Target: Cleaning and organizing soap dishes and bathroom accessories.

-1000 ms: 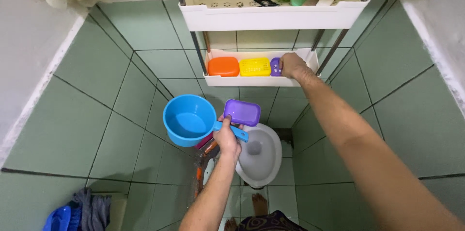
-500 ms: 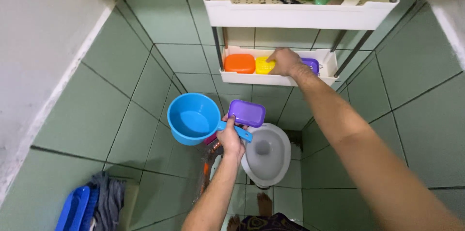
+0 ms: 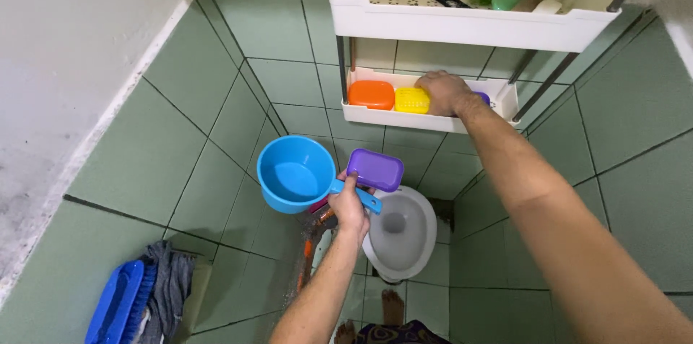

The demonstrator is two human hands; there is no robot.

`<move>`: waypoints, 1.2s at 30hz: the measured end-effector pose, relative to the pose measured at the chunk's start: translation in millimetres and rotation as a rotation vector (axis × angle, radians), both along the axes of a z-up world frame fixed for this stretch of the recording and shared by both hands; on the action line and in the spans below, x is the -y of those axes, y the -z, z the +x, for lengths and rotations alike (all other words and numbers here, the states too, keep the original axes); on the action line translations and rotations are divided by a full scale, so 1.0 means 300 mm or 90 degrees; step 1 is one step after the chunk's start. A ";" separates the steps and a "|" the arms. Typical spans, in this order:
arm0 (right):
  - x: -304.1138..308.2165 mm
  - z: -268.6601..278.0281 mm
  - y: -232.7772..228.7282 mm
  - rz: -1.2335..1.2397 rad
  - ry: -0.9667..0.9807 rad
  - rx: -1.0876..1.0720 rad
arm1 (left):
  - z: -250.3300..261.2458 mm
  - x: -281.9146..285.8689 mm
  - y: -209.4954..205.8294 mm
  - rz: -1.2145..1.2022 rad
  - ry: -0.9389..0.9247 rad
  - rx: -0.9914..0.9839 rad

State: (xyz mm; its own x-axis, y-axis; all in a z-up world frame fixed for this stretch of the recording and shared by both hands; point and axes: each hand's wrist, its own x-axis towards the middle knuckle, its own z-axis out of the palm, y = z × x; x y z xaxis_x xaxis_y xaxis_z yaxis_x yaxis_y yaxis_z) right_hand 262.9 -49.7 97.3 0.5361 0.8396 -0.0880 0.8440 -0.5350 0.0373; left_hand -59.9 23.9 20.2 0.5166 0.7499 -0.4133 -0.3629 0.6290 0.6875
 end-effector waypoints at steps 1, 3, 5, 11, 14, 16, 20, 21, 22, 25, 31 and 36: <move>0.000 -0.006 -0.013 -0.008 -0.008 -0.007 | -0.002 -0.002 0.001 0.000 0.005 -0.006; -0.006 0.005 -0.015 -0.019 -0.012 -0.002 | 0.008 -0.007 0.032 0.009 0.008 -0.010; -0.002 0.006 -0.011 -0.029 -0.016 -0.001 | 0.008 -0.008 0.041 0.020 0.013 -0.017; 0.028 0.042 0.000 0.030 -0.071 -0.002 | 0.014 -0.020 0.023 0.007 0.000 -0.019; 0.021 0.033 -0.009 0.033 -0.096 0.018 | 0.020 -0.028 0.039 0.015 0.004 -0.005; 0.018 0.026 -0.016 0.014 -0.091 0.041 | 0.031 -0.031 0.052 0.023 0.007 -0.014; 0.045 0.035 0.005 0.022 -0.072 0.061 | 0.044 -0.020 0.044 0.019 0.011 -0.020; 0.046 0.053 0.017 0.050 -0.080 0.057 | 0.045 -0.021 0.040 0.016 0.014 -0.013; 0.059 0.067 0.036 0.076 -0.085 0.052 | 0.042 -0.014 0.041 0.011 0.019 -0.006; 0.070 0.062 0.028 0.164 -0.116 0.019 | 0.046 -0.008 0.011 0.001 0.025 0.003; -0.006 -0.202 0.045 0.472 -0.089 -0.375 | 0.098 -0.005 0.013 0.011 0.015 0.050; -0.017 -0.347 0.178 0.517 -0.039 -0.514 | 0.123 -0.023 -0.042 0.047 -0.013 0.115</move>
